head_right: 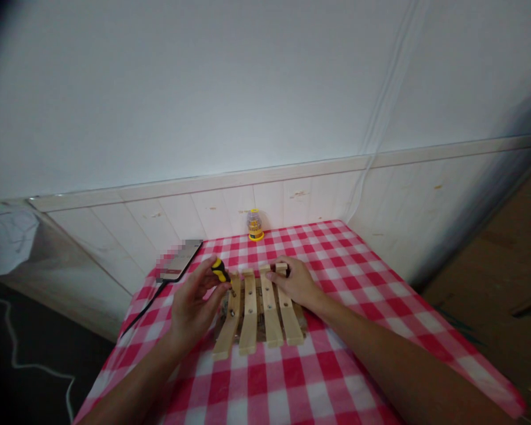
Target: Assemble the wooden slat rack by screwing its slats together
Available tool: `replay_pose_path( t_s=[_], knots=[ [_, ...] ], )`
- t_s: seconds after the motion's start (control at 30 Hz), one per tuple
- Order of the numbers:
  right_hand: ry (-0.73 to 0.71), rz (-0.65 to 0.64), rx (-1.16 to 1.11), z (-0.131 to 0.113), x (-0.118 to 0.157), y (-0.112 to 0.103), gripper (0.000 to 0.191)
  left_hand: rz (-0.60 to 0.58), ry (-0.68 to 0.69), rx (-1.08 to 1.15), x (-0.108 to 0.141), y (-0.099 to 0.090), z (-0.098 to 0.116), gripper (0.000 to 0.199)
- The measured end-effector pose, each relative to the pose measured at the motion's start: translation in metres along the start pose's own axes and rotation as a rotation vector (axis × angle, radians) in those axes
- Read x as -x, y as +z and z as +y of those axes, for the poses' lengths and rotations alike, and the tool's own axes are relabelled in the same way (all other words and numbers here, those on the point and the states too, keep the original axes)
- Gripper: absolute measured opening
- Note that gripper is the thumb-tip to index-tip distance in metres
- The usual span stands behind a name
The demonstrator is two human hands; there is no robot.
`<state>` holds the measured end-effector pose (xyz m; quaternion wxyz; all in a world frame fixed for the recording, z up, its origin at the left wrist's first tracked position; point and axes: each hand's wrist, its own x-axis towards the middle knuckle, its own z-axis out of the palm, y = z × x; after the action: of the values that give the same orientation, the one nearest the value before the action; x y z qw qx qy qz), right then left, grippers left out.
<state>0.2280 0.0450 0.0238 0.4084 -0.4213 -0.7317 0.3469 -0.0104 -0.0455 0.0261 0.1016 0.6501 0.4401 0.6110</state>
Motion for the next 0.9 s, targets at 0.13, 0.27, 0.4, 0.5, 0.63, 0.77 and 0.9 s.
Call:
replay_pose_path(
  t_s=[0.13,0.27,0.4,0.5,0.63,0.77,0.9],
  knots=[
    [-0.004,-0.001,-0.005,0.000,0.000,0.000,0.016,-0.038,-0.066,0.092,0.001,0.001,0.002,0.047],
    [-0.004,0.006,-0.003,-0.001,0.000,0.000,0.014,0.020,-0.087,0.147,0.000,0.001,0.006,0.049],
    [-0.003,0.008,0.001,-0.002,0.000,-0.001,0.012,0.090,-0.119,0.252,-0.003,-0.001,0.018,0.055],
    [-0.003,0.009,-0.002,-0.002,0.000,0.000,0.011,0.057,-0.142,0.223,-0.005,-0.005,0.026,0.054],
    [-0.006,0.012,-0.013,-0.002,0.000,0.000,0.011,-0.004,-0.137,0.141,-0.001,-0.012,0.032,0.051],
    [-0.007,0.009,-0.020,-0.003,0.001,0.000,0.011,0.012,-0.134,0.103,0.008,-0.013,0.035,0.050],
    [-0.006,0.005,-0.022,-0.005,0.001,0.000,0.011,0.093,-0.093,0.142,0.014,-0.006,0.037,0.052]
  ],
)
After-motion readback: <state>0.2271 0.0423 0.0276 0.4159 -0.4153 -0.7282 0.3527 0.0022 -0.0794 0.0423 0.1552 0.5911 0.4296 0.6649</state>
